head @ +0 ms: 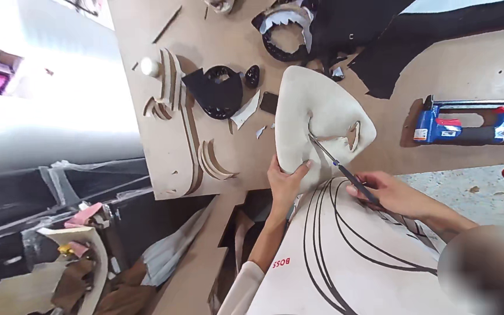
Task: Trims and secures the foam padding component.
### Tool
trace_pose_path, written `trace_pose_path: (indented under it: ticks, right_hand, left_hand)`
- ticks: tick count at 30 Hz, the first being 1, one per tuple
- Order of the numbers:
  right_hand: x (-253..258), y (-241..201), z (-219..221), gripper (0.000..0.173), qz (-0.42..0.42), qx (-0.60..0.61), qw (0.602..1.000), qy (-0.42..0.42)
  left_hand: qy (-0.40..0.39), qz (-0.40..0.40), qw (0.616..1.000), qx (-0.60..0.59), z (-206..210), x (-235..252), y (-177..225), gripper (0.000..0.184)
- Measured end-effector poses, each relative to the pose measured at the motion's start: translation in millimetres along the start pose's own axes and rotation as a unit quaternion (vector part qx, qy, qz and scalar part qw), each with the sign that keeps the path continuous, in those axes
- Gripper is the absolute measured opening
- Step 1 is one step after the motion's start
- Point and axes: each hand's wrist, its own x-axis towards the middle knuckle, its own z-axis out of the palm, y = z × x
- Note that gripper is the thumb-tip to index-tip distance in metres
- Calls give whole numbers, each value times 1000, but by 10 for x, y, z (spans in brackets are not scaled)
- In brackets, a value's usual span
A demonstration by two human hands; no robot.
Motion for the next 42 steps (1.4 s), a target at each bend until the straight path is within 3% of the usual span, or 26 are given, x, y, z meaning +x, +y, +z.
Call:
trace_pose_path:
  ticks: [12, 21, 28, 36, 42]
  right_hand:
    - [20, 3, 110, 39, -50, 35, 998, 12]
    - [118, 25, 365, 36, -65, 66, 994, 52]
    - [182, 17, 446, 40, -125, 80, 987, 58]
    - [257, -6, 621, 35, -110, 109, 986, 66]
    - [355, -4, 675, 37, -144, 153, 976, 49]
  left_hand:
    - [-16, 16, 1000, -11, 125, 19, 105, 71]
    - [19, 17, 998, -57, 335, -24, 110, 71]
    - [14, 34, 997, -75, 315, -48, 84, 71]
    - [16, 45, 994, -95, 333, -41, 53, 69]
    - [26, 41, 996, -74, 355, -23, 21, 71]
